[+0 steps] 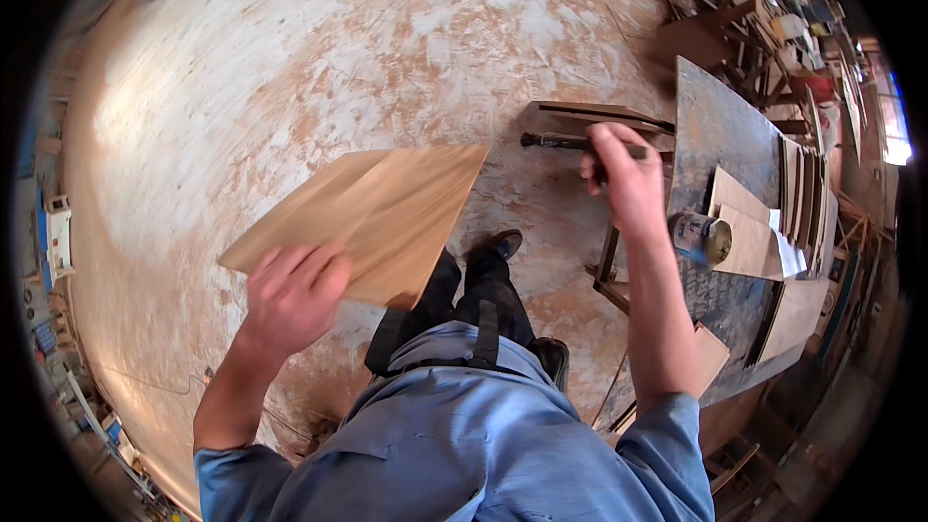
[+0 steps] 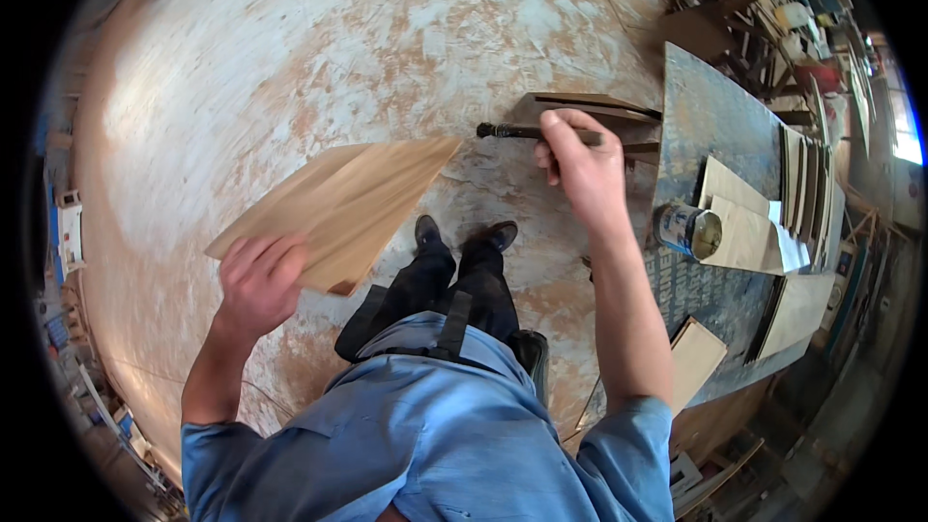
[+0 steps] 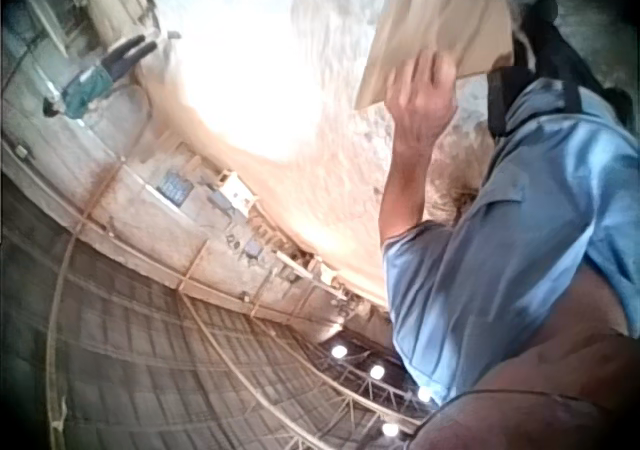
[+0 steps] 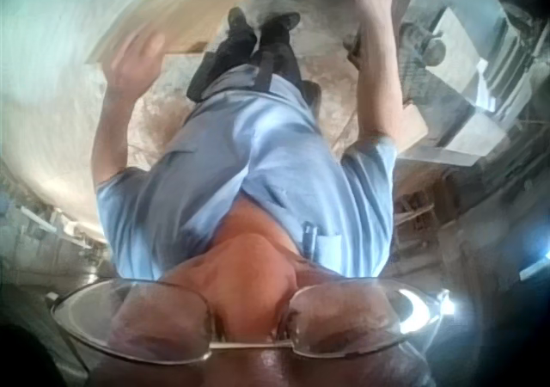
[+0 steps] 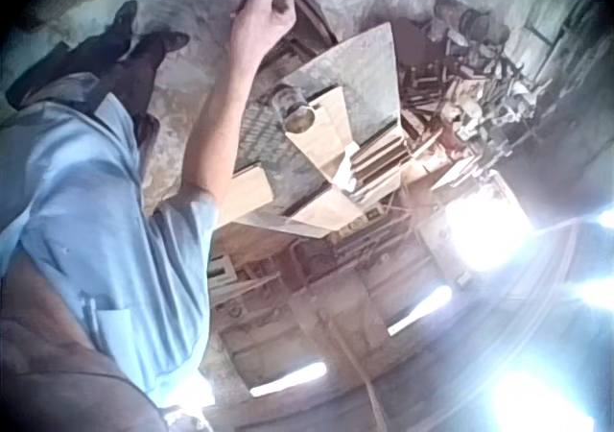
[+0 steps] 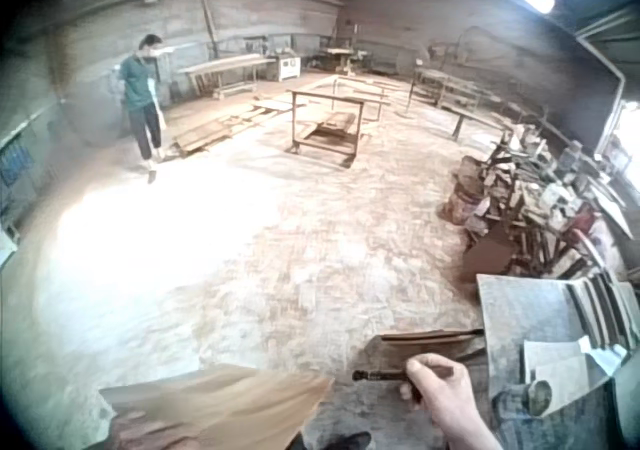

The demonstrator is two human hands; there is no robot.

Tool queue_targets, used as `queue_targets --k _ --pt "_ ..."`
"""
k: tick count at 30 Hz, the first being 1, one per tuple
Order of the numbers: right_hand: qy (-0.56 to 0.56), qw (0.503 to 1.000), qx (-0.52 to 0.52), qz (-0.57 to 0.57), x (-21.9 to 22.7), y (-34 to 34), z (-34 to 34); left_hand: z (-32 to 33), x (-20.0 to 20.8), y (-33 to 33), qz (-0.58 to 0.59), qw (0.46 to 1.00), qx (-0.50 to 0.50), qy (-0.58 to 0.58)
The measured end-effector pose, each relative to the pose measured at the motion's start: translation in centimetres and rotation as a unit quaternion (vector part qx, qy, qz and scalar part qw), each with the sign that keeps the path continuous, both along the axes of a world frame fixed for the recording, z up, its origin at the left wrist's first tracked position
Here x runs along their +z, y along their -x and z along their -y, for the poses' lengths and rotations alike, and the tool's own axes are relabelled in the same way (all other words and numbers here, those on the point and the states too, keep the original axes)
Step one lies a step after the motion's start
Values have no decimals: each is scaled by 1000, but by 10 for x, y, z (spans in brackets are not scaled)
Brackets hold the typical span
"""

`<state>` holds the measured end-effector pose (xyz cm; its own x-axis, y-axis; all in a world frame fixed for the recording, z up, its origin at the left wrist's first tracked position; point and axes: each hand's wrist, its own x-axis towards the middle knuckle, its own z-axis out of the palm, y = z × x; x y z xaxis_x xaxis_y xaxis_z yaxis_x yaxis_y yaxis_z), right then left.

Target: The person applies glue to the edges of wooden panels and strips using a brush, then joins them to form a frame. They use a hammer to tap the joints together and assemble the components into a larger wooden structure.

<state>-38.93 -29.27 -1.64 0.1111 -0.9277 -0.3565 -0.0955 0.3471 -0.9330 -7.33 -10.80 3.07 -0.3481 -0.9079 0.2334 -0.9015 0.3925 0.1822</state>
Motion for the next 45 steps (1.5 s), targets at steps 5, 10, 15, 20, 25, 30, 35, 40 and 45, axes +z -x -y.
queue_targets --k 5,10,15,20,25,30,35,40,45 --pt "-48 998 -3 -37 -52 11 3 -10 21 -5 -48 998 -37 3" --pt "-89 996 -4 -23 -77 18 -2 -15 31 -9 -57 996 -69 -10" --pt "-94 996 -4 -4 -80 21 -6 -16 30 -9 -57 994 -88 -14" --pt "-98 995 29 -5 -86 27 -10 -13 31 -7 -61 993 -100 -9" --pt "-117 993 25 -23 -76 28 -12 -14 29 -3 -62 994 -94 -13" --pt "-108 993 39 -8 -81 32 -11 -13 29 -2 -64 992 -106 -5" --pt "-107 994 -28 -9 -73 43 -11 -18 26 -8 -79 993 -86 -6" --pt "-142 952 -173 208 -79 42 -21 -35 19 -22 -270 945 151 -103" --pt "-103 937 -202 266 -77 25 -18 -43 9 -32 -469 826 299 -92"
